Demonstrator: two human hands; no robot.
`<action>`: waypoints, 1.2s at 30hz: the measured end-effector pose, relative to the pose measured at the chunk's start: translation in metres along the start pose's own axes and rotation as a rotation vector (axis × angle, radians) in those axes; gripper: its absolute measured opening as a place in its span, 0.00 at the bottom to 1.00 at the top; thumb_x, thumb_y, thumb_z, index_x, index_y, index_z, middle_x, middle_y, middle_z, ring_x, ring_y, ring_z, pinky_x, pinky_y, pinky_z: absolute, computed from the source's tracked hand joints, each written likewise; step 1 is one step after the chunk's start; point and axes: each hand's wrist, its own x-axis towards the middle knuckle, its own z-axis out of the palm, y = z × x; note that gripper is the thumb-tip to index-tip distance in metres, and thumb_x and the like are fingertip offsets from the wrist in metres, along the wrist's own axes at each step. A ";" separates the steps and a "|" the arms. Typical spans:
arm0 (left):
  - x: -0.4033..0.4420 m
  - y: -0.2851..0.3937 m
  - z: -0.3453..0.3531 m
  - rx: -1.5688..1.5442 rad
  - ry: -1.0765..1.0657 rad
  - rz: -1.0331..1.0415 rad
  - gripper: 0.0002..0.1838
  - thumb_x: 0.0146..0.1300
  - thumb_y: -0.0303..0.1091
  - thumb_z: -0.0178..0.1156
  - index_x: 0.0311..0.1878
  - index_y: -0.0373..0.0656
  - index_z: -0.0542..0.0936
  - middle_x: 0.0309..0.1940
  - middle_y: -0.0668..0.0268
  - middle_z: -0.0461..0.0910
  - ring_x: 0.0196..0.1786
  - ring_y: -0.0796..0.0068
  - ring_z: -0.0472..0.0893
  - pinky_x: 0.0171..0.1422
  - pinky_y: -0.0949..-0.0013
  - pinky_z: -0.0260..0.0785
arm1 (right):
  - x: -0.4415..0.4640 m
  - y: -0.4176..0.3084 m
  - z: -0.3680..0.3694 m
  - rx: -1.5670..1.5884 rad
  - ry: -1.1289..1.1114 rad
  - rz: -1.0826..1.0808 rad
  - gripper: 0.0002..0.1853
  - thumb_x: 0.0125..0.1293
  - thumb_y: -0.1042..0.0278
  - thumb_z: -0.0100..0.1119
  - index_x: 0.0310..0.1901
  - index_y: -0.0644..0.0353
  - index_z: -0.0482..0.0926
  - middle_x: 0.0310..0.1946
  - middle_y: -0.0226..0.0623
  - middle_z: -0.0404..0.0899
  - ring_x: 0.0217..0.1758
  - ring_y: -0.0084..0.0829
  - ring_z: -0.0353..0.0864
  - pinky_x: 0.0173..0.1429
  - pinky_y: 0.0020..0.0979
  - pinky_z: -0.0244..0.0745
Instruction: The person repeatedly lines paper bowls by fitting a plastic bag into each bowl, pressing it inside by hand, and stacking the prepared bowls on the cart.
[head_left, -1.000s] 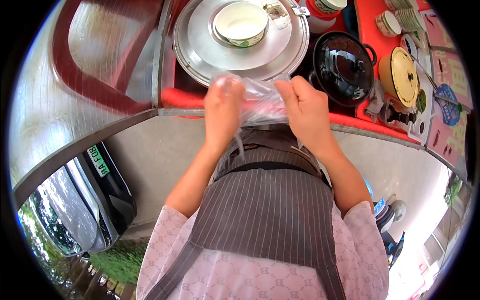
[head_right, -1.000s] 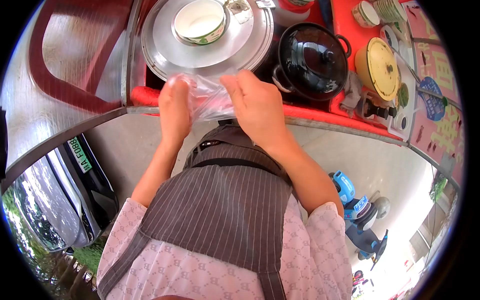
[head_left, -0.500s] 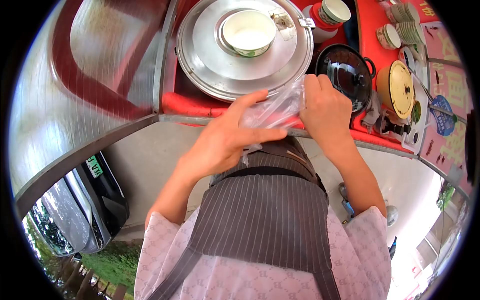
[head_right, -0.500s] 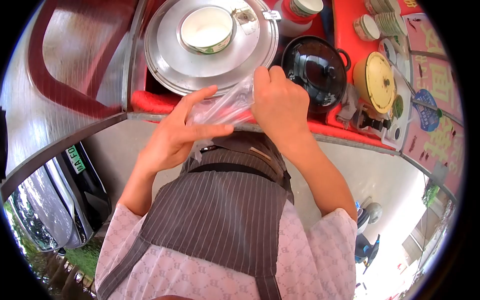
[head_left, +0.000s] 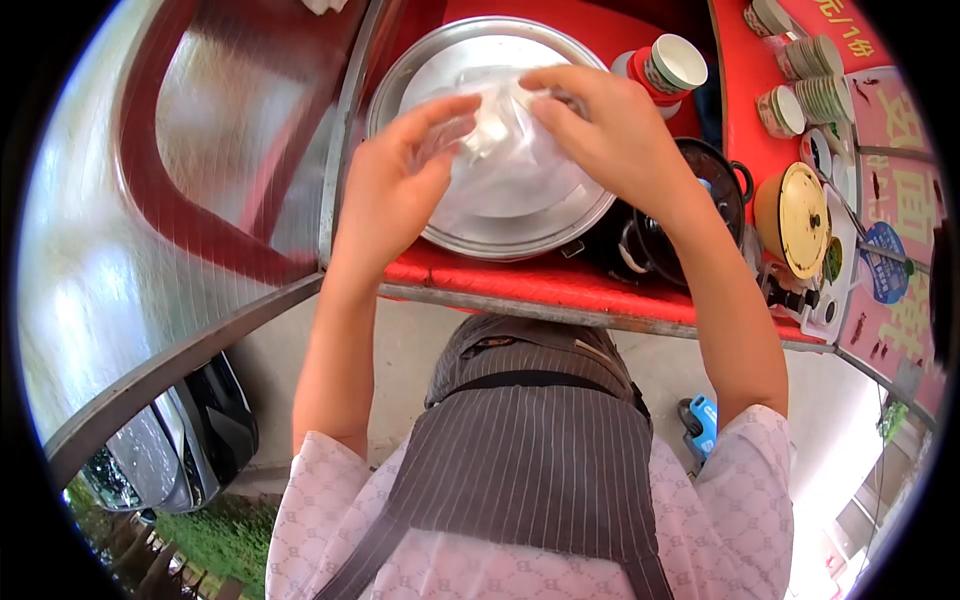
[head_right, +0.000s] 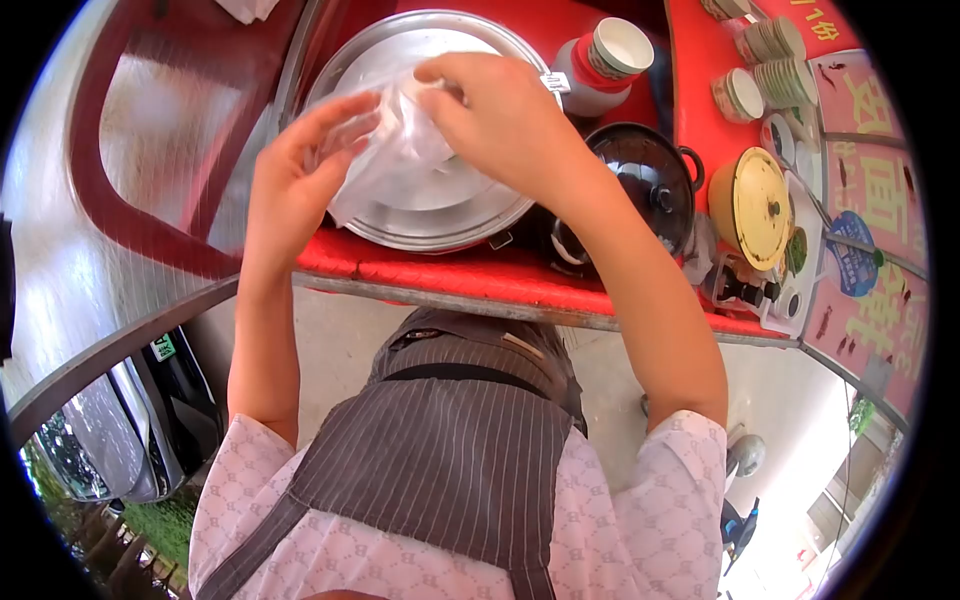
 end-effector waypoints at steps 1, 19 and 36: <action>0.011 0.000 0.004 -0.277 0.040 -0.069 0.25 0.62 0.14 0.49 0.63 0.33 0.76 0.62 0.57 0.79 0.65 0.65 0.79 0.70 0.64 0.71 | 0.013 0.007 0.005 0.000 0.005 -0.003 0.13 0.66 0.71 0.59 0.50 0.65 0.83 0.33 0.50 0.81 0.40 0.48 0.84 0.47 0.43 0.79; 0.050 -0.089 0.032 0.203 -0.113 -0.136 0.31 0.59 0.23 0.61 0.69 0.38 0.73 0.49 0.54 0.84 0.48 0.66 0.84 0.55 0.68 0.75 | 0.027 0.079 0.032 -0.158 -0.399 0.438 0.34 0.60 0.67 0.69 0.67 0.68 0.71 0.52 0.59 0.82 0.51 0.49 0.85 0.55 0.41 0.80; -0.039 -0.039 0.108 -1.157 0.248 -0.436 0.20 0.78 0.39 0.53 0.65 0.37 0.74 0.60 0.61 0.79 0.60 0.68 0.79 0.63 0.61 0.75 | -0.104 0.010 0.030 1.227 0.305 0.602 0.23 0.67 0.67 0.69 0.59 0.70 0.76 0.52 0.39 0.84 0.53 0.28 0.83 0.58 0.33 0.80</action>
